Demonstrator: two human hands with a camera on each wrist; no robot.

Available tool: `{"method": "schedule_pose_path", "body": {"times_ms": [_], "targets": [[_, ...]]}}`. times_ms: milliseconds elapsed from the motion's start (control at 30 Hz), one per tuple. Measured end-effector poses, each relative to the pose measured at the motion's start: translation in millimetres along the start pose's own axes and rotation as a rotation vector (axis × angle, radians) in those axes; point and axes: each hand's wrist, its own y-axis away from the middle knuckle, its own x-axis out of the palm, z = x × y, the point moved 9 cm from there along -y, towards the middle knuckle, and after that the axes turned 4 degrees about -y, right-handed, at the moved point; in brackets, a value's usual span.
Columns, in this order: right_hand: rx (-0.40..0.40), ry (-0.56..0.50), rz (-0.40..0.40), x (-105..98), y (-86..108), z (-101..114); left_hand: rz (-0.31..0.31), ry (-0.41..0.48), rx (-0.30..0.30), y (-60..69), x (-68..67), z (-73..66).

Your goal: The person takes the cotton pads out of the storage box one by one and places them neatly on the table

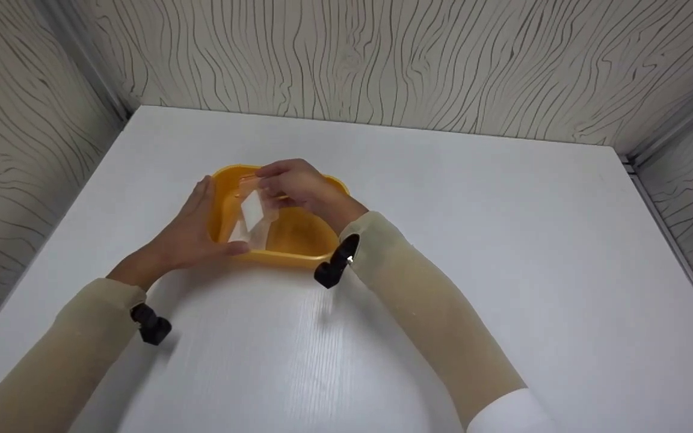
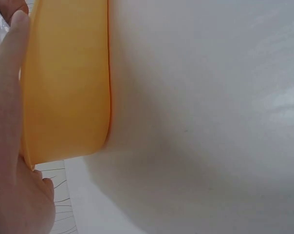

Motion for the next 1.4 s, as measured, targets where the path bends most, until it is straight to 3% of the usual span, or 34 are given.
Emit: {"method": "schedule_pose_path", "body": {"times_ms": [533,833,1133,1400], "targets": [[-0.009,0.028,-0.016,-16.5,14.6,4.0,0.002,0.002,-0.002,1.3,-1.7,0.2],[-0.036,0.052,-0.013,-23.7,20.6,6.8,0.015,-0.011,-0.040,2.5,-0.2,5.4],[-0.057,0.049,-0.011,-36.9,31.4,10.5,-0.029,-0.012,0.026,2.9,-2.9,1.4],[-0.059,0.074,-0.013,-50.9,41.4,13.2,-0.026,-0.027,0.008,4.2,-1.4,1.6]]}}
